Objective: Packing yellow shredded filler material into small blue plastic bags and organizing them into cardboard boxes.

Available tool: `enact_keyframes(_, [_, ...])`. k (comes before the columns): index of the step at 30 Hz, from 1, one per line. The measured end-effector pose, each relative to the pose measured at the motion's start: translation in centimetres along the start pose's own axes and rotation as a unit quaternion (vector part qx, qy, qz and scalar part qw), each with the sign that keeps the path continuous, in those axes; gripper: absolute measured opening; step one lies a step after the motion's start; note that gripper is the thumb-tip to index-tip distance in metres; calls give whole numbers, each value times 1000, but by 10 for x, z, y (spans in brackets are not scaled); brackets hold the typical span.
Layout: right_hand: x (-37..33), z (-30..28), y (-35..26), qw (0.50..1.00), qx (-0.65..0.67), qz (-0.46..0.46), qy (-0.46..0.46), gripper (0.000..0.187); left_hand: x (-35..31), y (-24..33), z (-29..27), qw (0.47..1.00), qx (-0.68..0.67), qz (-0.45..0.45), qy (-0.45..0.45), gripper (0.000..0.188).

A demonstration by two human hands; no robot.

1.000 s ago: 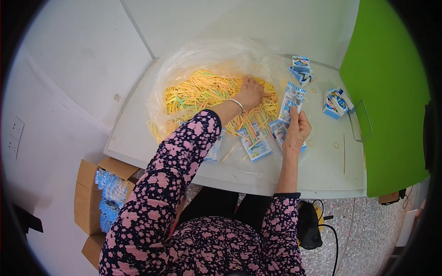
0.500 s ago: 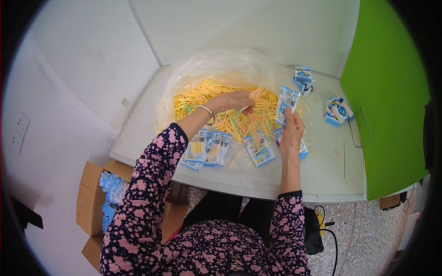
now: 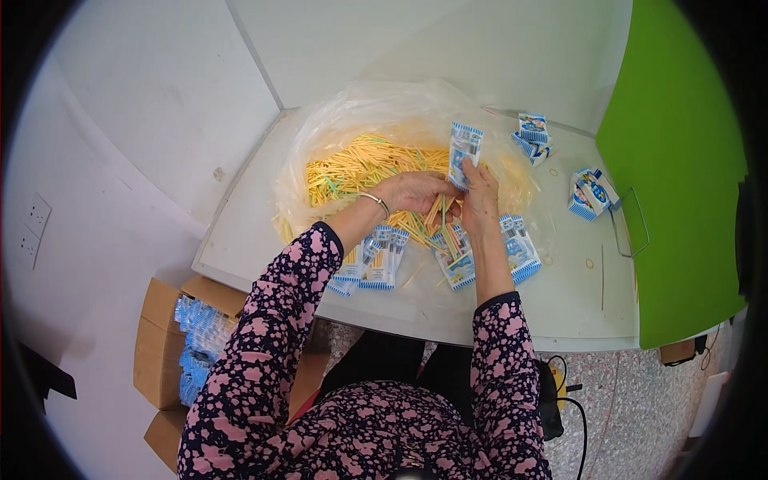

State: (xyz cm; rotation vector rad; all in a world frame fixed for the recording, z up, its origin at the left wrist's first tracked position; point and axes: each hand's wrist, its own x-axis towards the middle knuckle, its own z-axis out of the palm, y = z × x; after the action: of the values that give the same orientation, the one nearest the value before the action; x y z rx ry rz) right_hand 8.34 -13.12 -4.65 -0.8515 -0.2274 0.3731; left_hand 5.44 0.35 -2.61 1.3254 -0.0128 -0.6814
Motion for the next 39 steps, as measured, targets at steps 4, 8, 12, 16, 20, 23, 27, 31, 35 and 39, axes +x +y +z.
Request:
enact_keyframes(4, [-3, 3, -2, 1000, -19, 11, -14, 21, 9, -11, -3, 998, -14, 43, 40, 19])
enact_keyframes(8, [-8, -13, -12, 996, -83, -40, 15, 20, 7, -8, -1, 994, -29, 47, 98, 18])
enact_keyframes(12, [-31, -23, -29, 995, -87, -50, 23, 19, -2, -11, -5, 976, -32, 158, 144, 21])
enact_keyframes(16, [-52, -41, -34, 978, -208, 19, 24, 17, -4, -7, -2, 955, 11, 217, 202, 21])
enact_keyframes(20, [-65, -54, -32, 977, -203, 56, 7, 17, -13, 3, 12, 953, 9, 239, 185, 23])
enact_keyframes(23, [-70, -54, -32, 976, -206, 72, -2, 17, -19, 10, 16, 956, -35, 237, 171, 21])
enact_keyframes(27, [-74, -53, -28, 974, -198, 105, -39, 16, -20, 16, 21, 936, -71, 291, 186, 20])
enact_keyframes(31, [-69, -70, -18, 970, -177, 142, -89, 18, -14, 19, 37, 924, -130, 319, 167, 20])
enact_keyframes(35, [-72, -67, -18, 975, -127, 163, -85, 16, -14, 12, 49, 921, -104, 324, 187, 26])
enact_keyframes(39, [-74, -67, -18, 974, -88, 185, -100, 16, -17, 8, 55, 923, -43, 320, 211, 31])
